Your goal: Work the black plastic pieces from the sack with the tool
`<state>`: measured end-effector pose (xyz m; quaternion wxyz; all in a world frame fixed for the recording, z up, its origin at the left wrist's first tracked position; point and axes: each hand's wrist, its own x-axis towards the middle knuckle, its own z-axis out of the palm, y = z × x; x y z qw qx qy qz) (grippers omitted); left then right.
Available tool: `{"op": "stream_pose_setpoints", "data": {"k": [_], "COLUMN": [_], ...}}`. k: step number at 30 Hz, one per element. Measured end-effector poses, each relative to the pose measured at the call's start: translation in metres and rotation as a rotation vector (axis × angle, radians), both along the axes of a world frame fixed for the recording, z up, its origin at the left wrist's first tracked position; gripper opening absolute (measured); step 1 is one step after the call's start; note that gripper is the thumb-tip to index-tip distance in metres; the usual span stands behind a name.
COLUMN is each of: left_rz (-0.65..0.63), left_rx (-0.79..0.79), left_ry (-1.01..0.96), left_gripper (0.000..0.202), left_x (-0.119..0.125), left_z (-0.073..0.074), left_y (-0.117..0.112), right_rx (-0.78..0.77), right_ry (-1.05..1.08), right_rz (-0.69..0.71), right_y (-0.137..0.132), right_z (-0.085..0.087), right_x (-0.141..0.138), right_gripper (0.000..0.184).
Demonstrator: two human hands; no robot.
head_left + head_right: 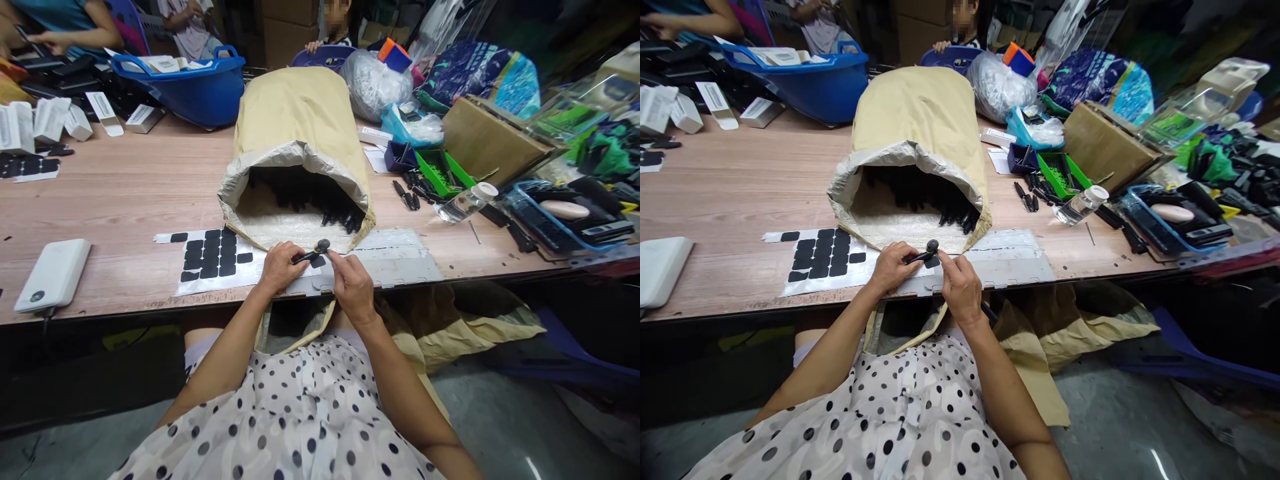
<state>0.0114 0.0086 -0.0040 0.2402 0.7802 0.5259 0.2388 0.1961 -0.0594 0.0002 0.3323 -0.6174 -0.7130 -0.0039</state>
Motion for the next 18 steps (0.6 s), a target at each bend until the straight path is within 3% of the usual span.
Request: {"op": "stream_pose_setpoints", "data": {"k": [12, 18], "left_rz": [0.018, 0.005], "left_rx": [-0.010, -0.017], "left_ry": [0.010, -0.010], "left_gripper": [0.006, 0.012], "left_x": [0.001, 0.001], "left_z": [0.000, 0.000], "left_y": [0.000, 0.000], "right_rx": [-0.025, 0.014], "right_ry": [-0.049, -0.062], "right_rz": [0.047, -0.037], "right_y": [-0.002, 0.019], "right_z": [-0.001, -0.001], "right_x": [-0.014, -0.002], "right_gripper": [0.039, 0.037]}}
